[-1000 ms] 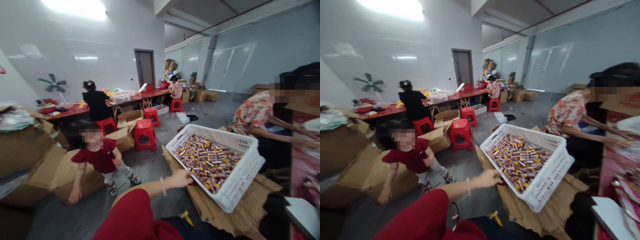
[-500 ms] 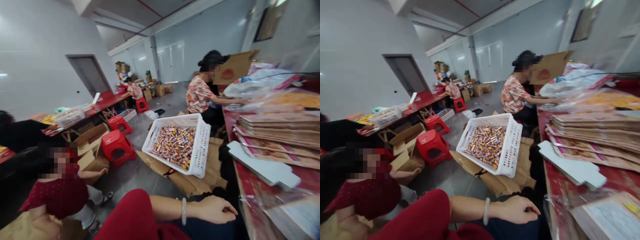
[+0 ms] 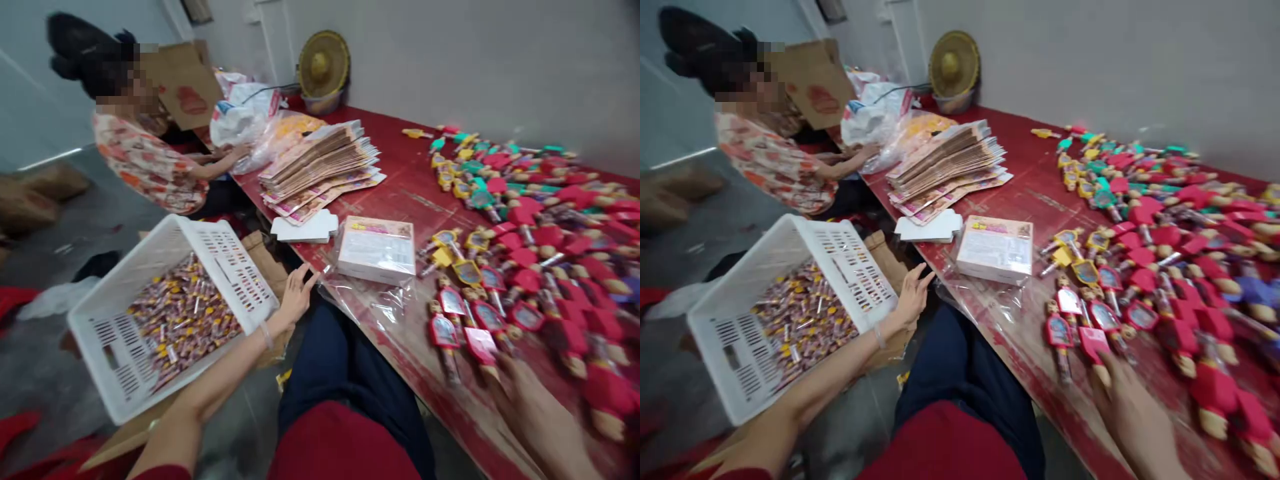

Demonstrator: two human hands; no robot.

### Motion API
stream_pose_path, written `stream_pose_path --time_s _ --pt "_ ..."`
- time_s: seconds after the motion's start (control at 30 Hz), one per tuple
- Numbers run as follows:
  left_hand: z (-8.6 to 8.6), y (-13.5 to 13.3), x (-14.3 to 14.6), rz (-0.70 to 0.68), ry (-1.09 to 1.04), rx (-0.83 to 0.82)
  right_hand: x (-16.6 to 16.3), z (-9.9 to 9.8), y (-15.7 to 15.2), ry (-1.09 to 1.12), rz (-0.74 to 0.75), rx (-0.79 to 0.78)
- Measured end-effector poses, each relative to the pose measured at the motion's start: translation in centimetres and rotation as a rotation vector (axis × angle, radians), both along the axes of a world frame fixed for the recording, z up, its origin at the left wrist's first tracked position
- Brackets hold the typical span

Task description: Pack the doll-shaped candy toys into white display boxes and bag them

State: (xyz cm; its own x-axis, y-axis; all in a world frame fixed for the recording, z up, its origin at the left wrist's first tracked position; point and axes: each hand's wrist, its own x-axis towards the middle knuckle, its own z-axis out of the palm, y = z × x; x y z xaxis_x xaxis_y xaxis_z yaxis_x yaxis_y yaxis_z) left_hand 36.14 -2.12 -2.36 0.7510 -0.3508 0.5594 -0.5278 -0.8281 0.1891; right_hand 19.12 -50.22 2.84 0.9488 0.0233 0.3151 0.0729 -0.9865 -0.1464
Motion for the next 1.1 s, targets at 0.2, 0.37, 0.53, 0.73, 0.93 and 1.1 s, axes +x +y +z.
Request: stream_pose_path --time_s 0.2,0.37,0.53,0.73,0.93,1.1 --pt "0.6 0.1 5.4 -0.456 0.049 0.375 15.4 -2.0 4.6 -0.016 0.802 -0.309" --pt "3.3 -0.3 5.8 -0.633 0.411 0.313 17.6 -5.4 3.8 0.113 0.880 -0.002" --pt "3.9 -1.2 2.3 -0.374 0.485 -0.063 12.6 -4.2 5.1 0.230 0.391 0.675" --pt "2.3 -2.6 -2.6 0.017 0.397 -0.549 9.6 -1.7 8.5 0.069 -0.170 1.201" --pt "1.5 -4.7 -2.5 0.323 0.658 -0.860 11.0 -3.0 11.1 0.010 -0.436 1.365" --pt "0.9 -7.8 -0.2 0.462 0.777 -0.965 13.7 -3.1 12.1 0.155 -0.488 1.181"
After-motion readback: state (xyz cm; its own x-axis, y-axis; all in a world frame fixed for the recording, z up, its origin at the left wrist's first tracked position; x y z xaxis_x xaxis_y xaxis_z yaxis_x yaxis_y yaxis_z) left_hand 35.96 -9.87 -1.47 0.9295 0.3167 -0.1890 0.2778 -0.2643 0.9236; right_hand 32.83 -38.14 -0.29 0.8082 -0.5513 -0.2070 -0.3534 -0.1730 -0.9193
